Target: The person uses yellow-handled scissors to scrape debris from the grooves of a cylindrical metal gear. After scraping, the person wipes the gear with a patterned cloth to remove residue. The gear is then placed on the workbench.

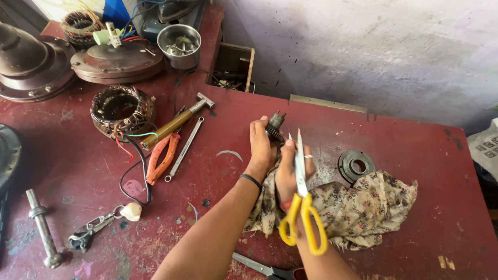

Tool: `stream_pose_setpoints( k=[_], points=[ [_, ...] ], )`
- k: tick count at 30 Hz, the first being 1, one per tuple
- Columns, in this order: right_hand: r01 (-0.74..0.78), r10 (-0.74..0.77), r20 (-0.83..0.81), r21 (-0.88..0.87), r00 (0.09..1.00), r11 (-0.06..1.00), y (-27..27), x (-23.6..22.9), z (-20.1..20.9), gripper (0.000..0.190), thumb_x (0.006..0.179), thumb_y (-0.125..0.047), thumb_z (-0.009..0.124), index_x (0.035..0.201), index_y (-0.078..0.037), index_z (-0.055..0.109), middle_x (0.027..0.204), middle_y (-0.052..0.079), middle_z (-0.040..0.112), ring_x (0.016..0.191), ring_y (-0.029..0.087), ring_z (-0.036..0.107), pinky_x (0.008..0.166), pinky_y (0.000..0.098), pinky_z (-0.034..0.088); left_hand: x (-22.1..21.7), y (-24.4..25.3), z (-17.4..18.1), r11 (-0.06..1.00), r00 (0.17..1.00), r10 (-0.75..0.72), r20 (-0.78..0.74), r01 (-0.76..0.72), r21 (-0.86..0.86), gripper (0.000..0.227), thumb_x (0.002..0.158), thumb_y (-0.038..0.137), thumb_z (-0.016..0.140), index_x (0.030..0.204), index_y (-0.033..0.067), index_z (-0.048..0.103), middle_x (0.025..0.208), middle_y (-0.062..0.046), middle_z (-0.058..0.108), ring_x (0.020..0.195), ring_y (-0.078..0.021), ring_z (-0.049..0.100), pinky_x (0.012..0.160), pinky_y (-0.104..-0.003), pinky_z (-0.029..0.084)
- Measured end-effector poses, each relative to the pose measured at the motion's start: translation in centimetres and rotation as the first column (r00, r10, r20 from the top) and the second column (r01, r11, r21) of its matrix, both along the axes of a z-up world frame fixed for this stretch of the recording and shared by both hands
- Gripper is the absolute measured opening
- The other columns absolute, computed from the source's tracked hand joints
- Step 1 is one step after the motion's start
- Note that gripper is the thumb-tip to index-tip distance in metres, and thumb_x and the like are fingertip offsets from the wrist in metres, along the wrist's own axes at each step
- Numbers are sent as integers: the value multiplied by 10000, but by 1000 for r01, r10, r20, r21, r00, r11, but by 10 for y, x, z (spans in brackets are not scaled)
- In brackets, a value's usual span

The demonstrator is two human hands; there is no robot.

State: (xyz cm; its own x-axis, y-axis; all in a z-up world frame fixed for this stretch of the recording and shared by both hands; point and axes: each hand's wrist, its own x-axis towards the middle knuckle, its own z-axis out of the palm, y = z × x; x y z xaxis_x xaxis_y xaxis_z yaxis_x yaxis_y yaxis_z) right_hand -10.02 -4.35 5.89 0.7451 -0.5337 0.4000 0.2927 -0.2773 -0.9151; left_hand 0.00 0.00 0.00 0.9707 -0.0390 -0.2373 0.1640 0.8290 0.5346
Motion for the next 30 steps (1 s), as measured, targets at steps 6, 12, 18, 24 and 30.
stream_pose_setpoints(
  k=[6, 12, 18, 24, 30],
  points=[
    [-153, 107, -211, -217, 972, 964, -26, -65, 16, 133, 967, -122, 671, 979, 6, 706, 729, 102, 698, 653, 139, 647, 594, 285, 498, -9, 12, 33, 992, 999, -23, -25, 20, -121, 376, 997, 405, 506, 1083, 39, 510, 779, -126, 578, 687, -239, 585, 624, -425, 522],
    [-154, -40, -455, -381, 889, 912, -50, -65, 3, 226, 878, -205, 731, 1009, -21, 746, 836, 137, 767, 700, 244, 729, 650, 345, 559, -15, 14, 33, 992, 999, -38, -2, 37, -119, 428, 1020, 432, 509, 1086, 9, 510, 774, -118, 574, 711, -229, 587, 656, -421, 519],
    [-162, -135, -569, -440, 811, 883, -64, -51, 4, 272, 910, -246, 725, 1035, -6, 754, 845, 174, 760, 714, 312, 719, 654, 397, 547, -16, 14, 36, 994, 999, -44, -7, 43, -104, 426, 1014, 437, 503, 1091, 18, 526, 774, -112, 570, 708, -225, 583, 652, -420, 520],
    [-10, -42, -197, -256, 980, 967, -58, -44, 25, 200, 1002, -166, 670, 1028, 28, 713, 740, 63, 696, 653, 122, 614, 564, 282, 471, -13, 14, 27, 992, 995, -91, 27, 93, -85, 470, 1013, 475, 505, 1085, 12, 534, 782, -114, 581, 709, -232, 590, 671, -425, 525],
    [-68, 75, 17, -263, 997, 962, -45, 4, 21, 164, 1006, -123, 683, 926, 20, 693, 676, 30, 619, 606, 89, 534, 538, 268, 417, -6, 15, 23, 979, 989, -149, 14, 150, -138, 451, 1032, 501, 523, 1090, 53, 502, 834, -102, 602, 751, -229, 608, 730, -403, 532]
  ],
)
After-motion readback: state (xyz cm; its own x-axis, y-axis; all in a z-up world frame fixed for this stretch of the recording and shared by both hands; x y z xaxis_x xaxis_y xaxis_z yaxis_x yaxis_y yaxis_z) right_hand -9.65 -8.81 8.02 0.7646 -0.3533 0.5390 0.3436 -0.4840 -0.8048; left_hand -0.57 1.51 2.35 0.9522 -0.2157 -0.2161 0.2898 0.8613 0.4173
